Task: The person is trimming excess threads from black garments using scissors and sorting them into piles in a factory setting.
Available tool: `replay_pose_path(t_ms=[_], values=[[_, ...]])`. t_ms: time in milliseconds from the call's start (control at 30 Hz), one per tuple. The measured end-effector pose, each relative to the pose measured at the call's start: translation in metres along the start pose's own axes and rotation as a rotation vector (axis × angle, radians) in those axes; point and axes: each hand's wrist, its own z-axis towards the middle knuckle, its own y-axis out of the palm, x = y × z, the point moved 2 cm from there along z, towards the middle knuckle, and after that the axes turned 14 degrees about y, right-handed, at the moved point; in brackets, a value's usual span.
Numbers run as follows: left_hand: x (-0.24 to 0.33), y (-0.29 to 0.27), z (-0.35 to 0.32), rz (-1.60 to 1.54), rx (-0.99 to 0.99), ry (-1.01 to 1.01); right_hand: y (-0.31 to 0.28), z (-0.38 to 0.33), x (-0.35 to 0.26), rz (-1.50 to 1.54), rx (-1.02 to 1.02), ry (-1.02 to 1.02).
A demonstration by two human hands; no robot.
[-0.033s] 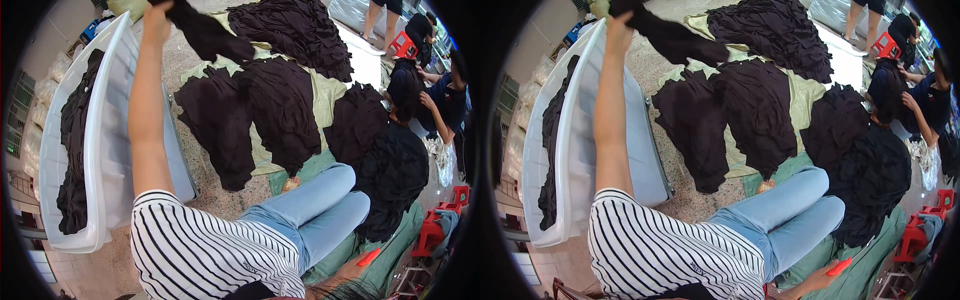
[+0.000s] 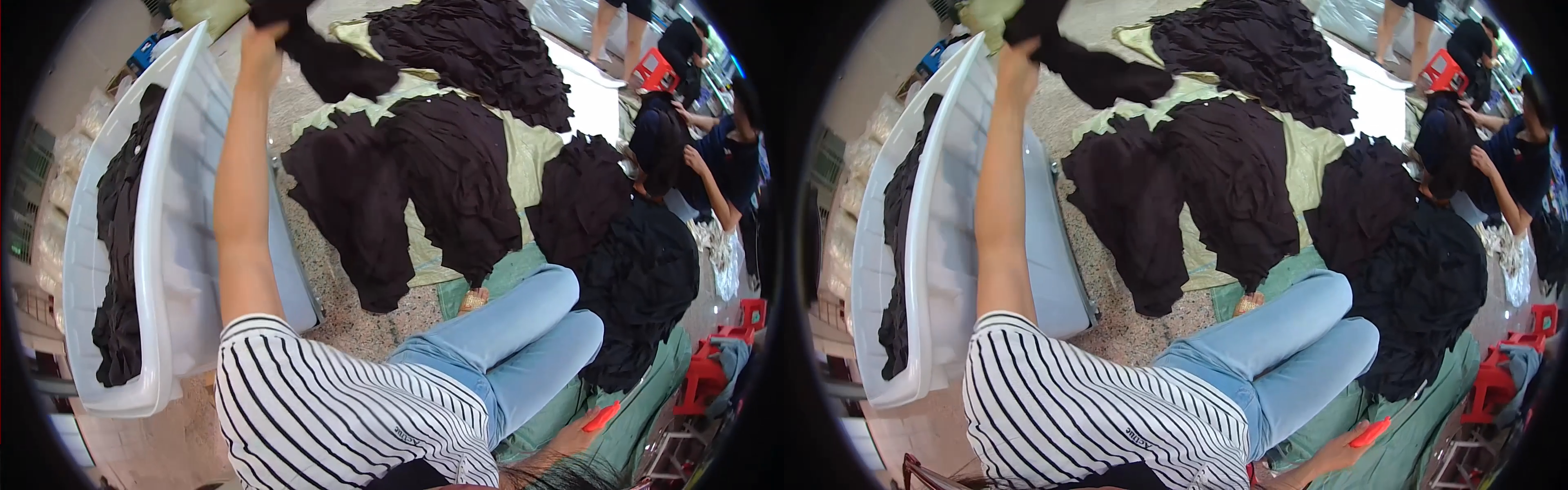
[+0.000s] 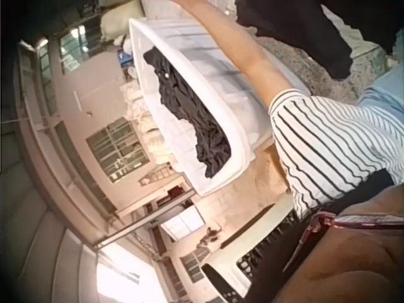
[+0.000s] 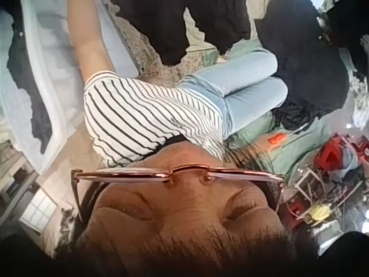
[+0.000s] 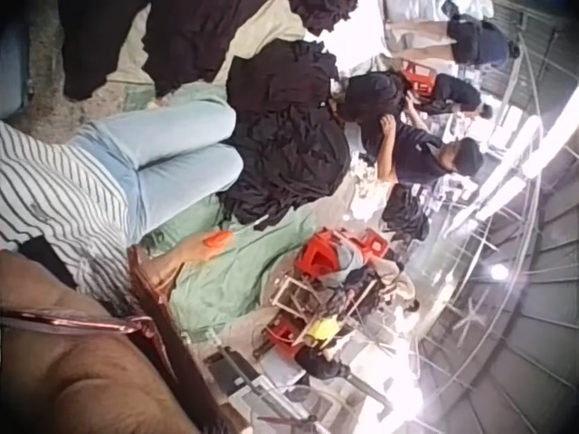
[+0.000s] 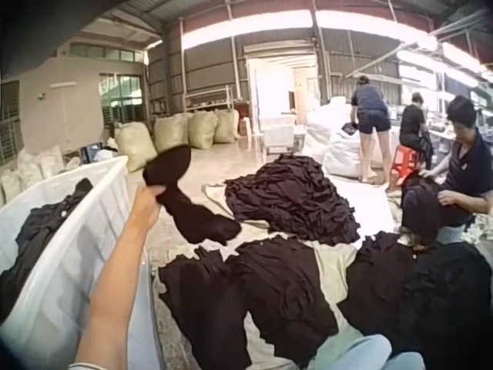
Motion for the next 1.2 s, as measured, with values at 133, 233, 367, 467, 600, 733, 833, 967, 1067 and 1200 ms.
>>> replay_pose_path(t_ms=[133, 233, 367, 467, 600, 733, 833, 967, 1067, 1200], values=[[-0.072, -0.049, -0.164, 0.072, -0.029, -0.362, 0.004, -0.017, -0.020, 0.013, -0.081, 0.032], [-0.114, -0.052, -0.324, 0.341, -0.166, -0.649, 0.013, -0.022, -0.012, -0.063, -0.070, 0.006], [-0.121, -0.037, -0.526, 0.377, -0.623, -1.391, 0.022, -0.048, -0.015, -0.145, -0.039, -0.129], [-0.075, 0.011, -0.606, 0.210, -1.020, -1.493, 0.038, -0.080, -0.018, -0.139, -0.265, -0.072], [-0.055, 0.082, -0.616, 0.270, -1.300, -0.910, 0.049, -0.102, -0.005, -0.141, -0.306, -0.254], [-0.083, 0.077, -0.597, 0.319, -1.333, -0.809, 0.041, -0.098, -0.009, -0.004, -0.215, -0.203], [-0.109, 0.100, -0.569, 0.337, -1.263, -0.806, 0.044, -0.103, -0.001, 0.040, -0.237, -0.179], [-0.129, 0.136, -0.554, 0.456, -1.263, -0.875, 0.046, -0.089, 0.005, -0.053, -0.132, -0.254], [-0.138, 0.128, -0.563, 0.518, -1.260, -0.937, 0.048, -0.090, 0.007, -0.076, -0.154, -0.284], [-0.152, 0.115, -0.582, 0.603, -1.430, -1.042, 0.048, -0.087, 0.009, -0.074, -0.136, -0.294]])
